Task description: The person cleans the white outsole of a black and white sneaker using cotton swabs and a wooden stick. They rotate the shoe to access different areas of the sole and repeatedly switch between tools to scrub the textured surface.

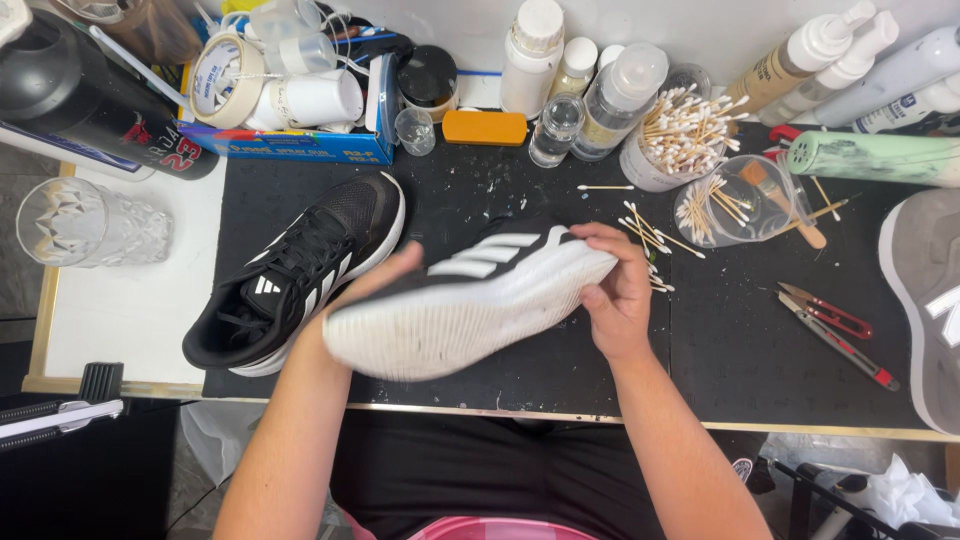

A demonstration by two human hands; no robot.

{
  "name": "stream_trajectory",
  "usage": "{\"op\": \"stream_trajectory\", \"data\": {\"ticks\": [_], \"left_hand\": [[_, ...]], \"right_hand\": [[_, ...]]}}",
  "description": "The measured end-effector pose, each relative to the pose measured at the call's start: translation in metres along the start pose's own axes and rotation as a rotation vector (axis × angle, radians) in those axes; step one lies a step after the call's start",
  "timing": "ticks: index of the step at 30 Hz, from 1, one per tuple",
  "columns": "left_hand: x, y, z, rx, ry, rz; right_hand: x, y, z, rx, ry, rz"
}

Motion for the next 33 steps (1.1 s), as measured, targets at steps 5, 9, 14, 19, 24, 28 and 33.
{"op": "stream_trajectory", "data": {"ticks": [5,9,14,19,24,28,33], "left_hand": [[-0.005,0.001,-0.008,-0.227,0.328,-0.312],[-0.028,0.01,-0.031,-0.336,0.274,-0.338],[-0.068,0.006,-0.071,-0.124,0.543,-0.727],[-0.059,0.016,-0.058,0.028,0.366,-0.919],[-0.037,0.037,-0.034,0.282,0.04,-1.106],[-0.039,0.026,-0.03,0.192,-0.108,-1.071],[-0.086,-0.027,-0.08,0.372,0.017,-1.178]], "right_hand": [[-0.005,-0.016,0.012,0.027,-0.14,-0.044],[-0.006,-0.017,0.016,0.02,-0.187,-0.042],[-0.006,-0.014,0.017,0.061,-0.201,-0.013],[-0.008,-0.016,0.019,0.05,-0.214,-0.013],[-0.01,-0.022,0.017,0.13,-0.082,-0.031],[-0.021,-0.034,0.009,0.344,0.206,-0.193],[-0.021,-0.044,0.005,0.412,0.217,-0.303]]}}
Point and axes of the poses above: each hand's wrist, its own x-axis towards the middle knuckle, its own z-axis out of the back of the hand, y = z × x, the point moved 7 cm from there along x, towards the middle knuckle, and after that the axes turned 2 degrees about y, right-handed, at the moved point
